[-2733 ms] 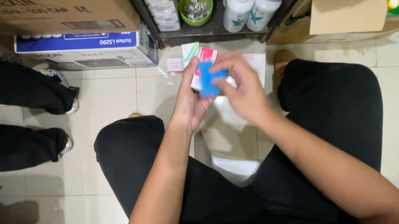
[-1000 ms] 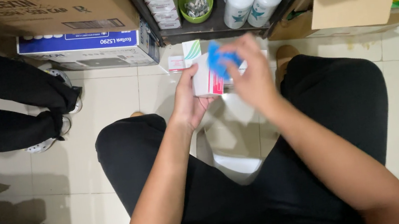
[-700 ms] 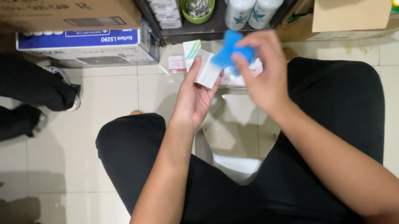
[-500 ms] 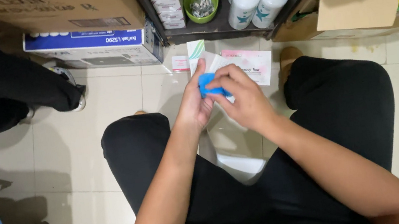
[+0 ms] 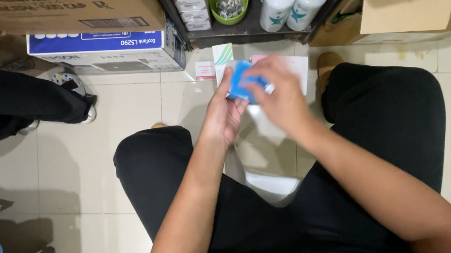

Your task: The person sits on the floor and wipes small rectangular boxes with a blue cloth. They pick up boxes from a stack on the floor, clean them, and place them onto a nearby shelf. The person repeats this process for several boxes, handling them one at a time.

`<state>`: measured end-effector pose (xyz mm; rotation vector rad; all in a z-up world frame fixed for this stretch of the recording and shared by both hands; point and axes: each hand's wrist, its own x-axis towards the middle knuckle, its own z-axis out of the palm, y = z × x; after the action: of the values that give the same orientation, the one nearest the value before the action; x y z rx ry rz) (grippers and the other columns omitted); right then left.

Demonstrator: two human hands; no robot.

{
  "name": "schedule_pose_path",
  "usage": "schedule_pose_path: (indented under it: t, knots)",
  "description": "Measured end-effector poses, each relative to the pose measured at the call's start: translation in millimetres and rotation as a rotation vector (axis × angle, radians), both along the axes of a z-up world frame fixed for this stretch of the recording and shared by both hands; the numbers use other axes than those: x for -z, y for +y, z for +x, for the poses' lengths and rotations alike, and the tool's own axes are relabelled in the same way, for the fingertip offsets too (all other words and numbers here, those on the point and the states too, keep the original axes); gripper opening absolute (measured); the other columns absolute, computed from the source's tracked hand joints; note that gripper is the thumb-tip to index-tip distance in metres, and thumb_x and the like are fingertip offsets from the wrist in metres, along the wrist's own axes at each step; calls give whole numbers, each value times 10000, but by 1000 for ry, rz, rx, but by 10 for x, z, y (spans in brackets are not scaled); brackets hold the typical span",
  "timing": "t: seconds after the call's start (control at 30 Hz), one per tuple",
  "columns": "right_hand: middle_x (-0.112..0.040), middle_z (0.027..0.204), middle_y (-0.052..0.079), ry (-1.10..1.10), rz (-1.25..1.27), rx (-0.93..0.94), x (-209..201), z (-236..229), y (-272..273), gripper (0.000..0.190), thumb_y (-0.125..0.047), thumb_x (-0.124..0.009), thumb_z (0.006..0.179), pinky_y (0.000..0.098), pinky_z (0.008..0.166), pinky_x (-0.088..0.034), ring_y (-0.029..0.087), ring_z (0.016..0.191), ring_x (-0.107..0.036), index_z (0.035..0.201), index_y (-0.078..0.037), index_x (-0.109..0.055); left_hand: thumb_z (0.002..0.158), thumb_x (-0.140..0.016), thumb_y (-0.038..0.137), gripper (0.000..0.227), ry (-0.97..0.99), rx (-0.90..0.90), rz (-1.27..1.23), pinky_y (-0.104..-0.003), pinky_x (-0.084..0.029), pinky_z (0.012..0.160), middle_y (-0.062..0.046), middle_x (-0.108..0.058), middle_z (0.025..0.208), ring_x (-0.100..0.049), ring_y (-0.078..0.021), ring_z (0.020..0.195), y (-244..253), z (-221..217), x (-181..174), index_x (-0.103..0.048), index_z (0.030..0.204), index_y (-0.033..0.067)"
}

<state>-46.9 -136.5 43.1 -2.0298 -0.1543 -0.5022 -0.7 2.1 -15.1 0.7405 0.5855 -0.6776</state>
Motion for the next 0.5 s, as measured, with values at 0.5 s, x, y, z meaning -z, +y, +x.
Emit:
schedule_pose_path:
  t: [0.5]
  knots:
    - [-582,936,103,26,-83,135,33,106,-293,126,-43,-791,943,427,771,-534,317,826,-639,1056,-82,-753,894,-769,385,558,-41,32,32,-417,-603,915,-178,-678,1159,-732,-299,1023,-4,-57,-144,-514,1246,35]
